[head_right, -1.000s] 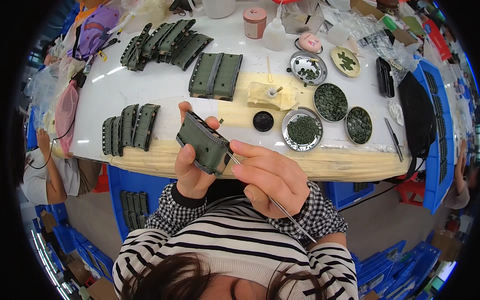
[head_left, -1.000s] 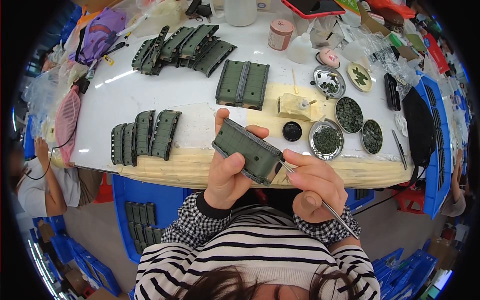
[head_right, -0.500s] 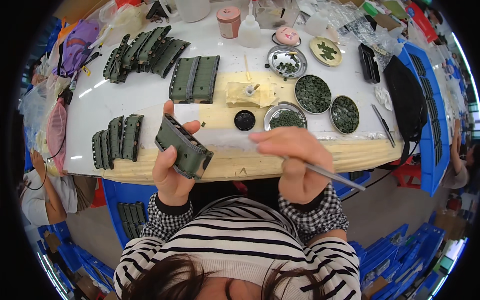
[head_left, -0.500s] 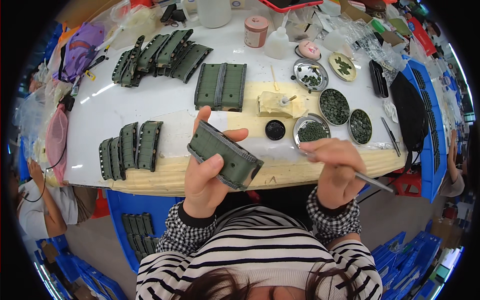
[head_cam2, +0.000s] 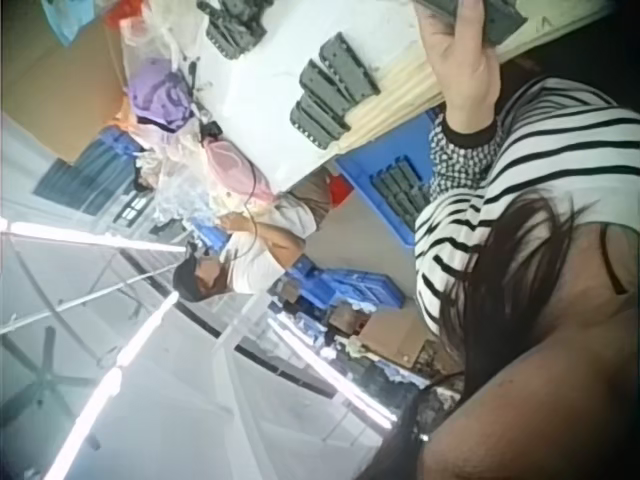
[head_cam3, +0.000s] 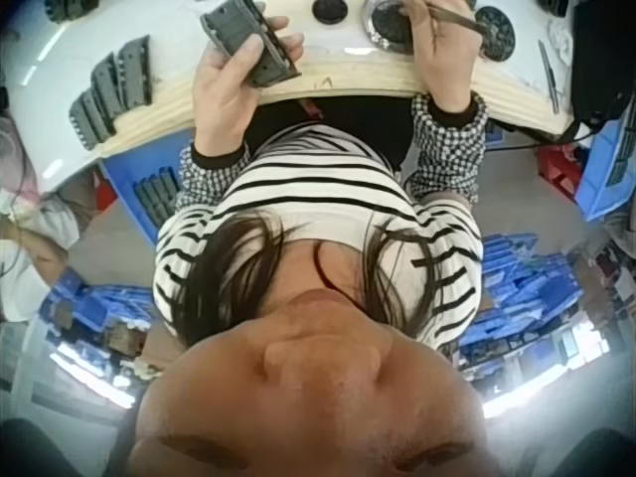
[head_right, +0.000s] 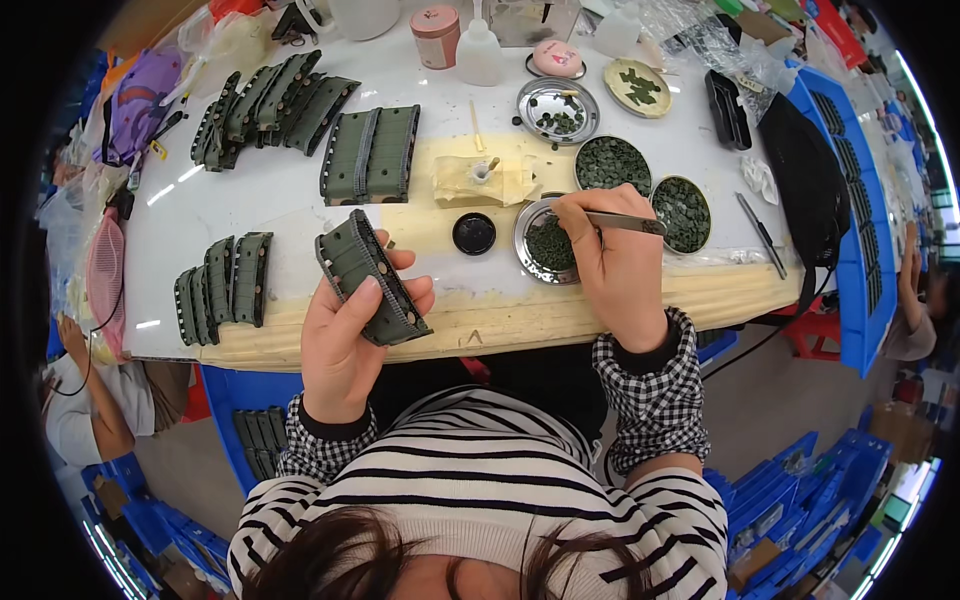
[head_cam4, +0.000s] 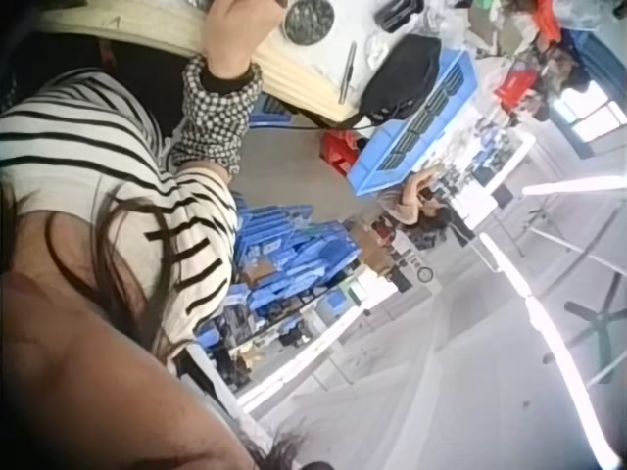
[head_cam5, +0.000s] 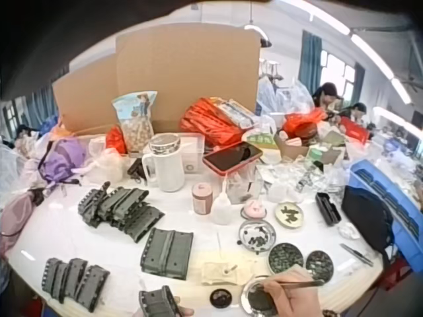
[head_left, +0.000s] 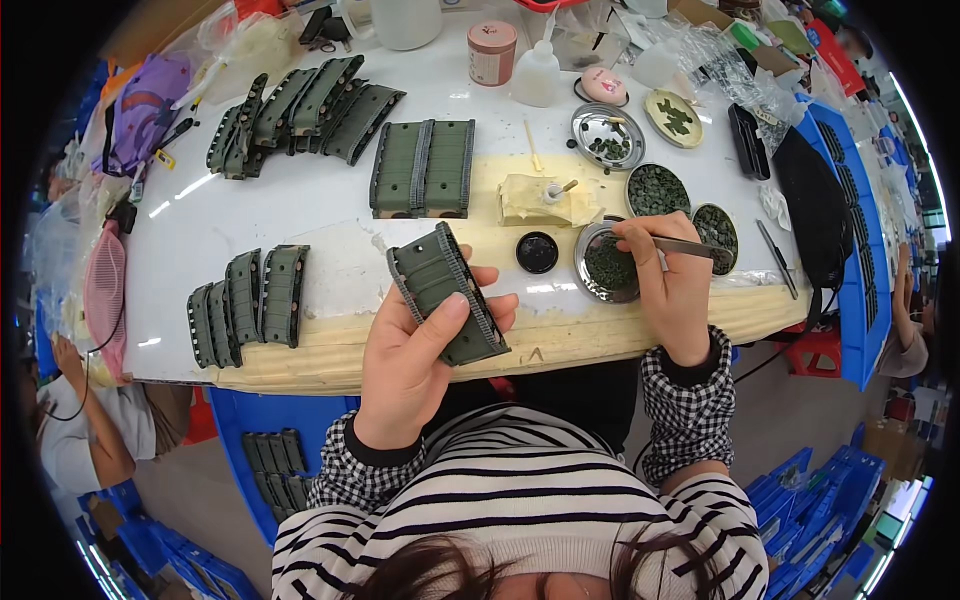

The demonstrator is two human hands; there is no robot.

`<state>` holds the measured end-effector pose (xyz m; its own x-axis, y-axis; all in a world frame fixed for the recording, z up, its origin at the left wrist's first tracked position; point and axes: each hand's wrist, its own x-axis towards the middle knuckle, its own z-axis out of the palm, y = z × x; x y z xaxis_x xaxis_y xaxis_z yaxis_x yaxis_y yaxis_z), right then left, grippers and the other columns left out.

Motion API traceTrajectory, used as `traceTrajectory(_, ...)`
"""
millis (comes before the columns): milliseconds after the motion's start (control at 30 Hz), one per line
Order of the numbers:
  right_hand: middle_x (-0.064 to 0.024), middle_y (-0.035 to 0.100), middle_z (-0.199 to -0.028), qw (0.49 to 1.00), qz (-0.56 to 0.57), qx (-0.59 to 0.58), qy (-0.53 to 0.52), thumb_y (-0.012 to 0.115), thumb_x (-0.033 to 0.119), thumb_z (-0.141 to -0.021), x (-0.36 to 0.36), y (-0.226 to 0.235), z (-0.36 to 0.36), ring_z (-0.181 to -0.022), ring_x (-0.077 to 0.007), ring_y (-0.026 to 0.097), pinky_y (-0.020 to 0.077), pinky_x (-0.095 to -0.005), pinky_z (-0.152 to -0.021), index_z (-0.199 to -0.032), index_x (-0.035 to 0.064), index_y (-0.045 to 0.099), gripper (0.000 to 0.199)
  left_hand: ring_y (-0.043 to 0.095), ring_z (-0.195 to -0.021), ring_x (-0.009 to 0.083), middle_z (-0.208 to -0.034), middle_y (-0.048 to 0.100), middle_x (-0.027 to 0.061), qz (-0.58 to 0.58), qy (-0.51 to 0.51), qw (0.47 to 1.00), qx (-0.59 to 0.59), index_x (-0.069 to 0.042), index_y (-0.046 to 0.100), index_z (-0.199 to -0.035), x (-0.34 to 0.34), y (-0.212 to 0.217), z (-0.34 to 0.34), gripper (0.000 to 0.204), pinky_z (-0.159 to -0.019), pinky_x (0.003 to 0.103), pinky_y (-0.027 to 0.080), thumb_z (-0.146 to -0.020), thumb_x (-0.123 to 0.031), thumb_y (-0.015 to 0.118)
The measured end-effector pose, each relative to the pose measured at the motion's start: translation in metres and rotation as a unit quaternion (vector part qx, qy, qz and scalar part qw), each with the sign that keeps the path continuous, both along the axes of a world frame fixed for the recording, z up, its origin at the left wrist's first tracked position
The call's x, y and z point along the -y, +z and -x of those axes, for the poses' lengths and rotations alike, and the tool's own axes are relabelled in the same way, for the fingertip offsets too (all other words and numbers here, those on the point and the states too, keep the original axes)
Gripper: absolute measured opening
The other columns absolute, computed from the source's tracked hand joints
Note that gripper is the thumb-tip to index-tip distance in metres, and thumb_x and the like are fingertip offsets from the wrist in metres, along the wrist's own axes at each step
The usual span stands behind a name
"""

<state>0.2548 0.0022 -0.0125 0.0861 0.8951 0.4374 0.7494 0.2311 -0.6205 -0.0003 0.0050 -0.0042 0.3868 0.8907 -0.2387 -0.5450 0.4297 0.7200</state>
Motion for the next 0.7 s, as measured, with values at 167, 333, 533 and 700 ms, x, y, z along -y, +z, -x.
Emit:
traceTrajectory(167, -0.0067, 0.065, -0.075, 1.000, -0.004, -0.011, -0.001, 0.059, 0.013, -0.091, 0.002, -0.001, -0.001, -0.073, -0.0229, 0.055, 0.0419, -0.0343, -0.066, -0.088, 0.0027, 0.067, 0.013, 0.066, -0.100, 0.0273, -0.127, 0.052, 0.0213, -0.062, 0.006, 0.998, -0.029, -0.009, 0.028, -0.144, 0.000, 0.011, -0.009, 0.050, -0.083, 0.036, 0.058, -0.098, -0.010, 0.048)
traceTrajectory(333, -0.0065, 0.062, -0.077, 0.981, 0.026, -0.175, 0.084, 0.052, 0.017, -0.098, 0.013, 0.020, 0.013, -0.074, -0.0130, 0.056, 0.0426, -0.0252, -0.067, -0.091, 0.0008, 0.067, 0.023, 0.066, -0.099, 0.0254, -0.130, 0.050, 0.0199, -0.093, -0.063, 0.991, -0.066, -0.004, 0.044, -0.119, 0.000, -0.002, -0.007, 0.021, -0.083, 0.034, 0.058, -0.102, -0.017, 0.043)
traceTrajectory(533, -0.0067, 0.061, -0.076, 0.941, 0.056, -0.248, 0.225, 0.052, 0.021, -0.098, 0.013, 0.038, 0.044, -0.072, -0.0148, 0.054, 0.0431, -0.0267, -0.068, -0.091, 0.0007, 0.067, 0.026, 0.066, -0.093, 0.0184, -0.109, 0.060, 0.0139, -0.112, -0.178, 0.976, -0.053, -0.003, 0.046, -0.100, -0.006, -0.007, -0.012, 0.029, -0.083, 0.031, 0.055, -0.104, -0.030, 0.036)
traceTrajectory(700, -0.0076, 0.062, -0.077, 0.935, 0.062, -0.251, 0.245, 0.053, 0.020, -0.097, 0.010, 0.037, 0.054, -0.070, -0.0161, 0.053, 0.0433, -0.0290, -0.066, -0.092, 0.0010, 0.068, 0.025, 0.062, -0.089, 0.0105, -0.094, 0.062, 0.0077, -0.087, -0.156, 0.984, -0.016, -0.003, 0.047, -0.095, -0.002, -0.003, -0.013, 0.026, -0.079, 0.024, 0.051, -0.104, -0.026, 0.038)
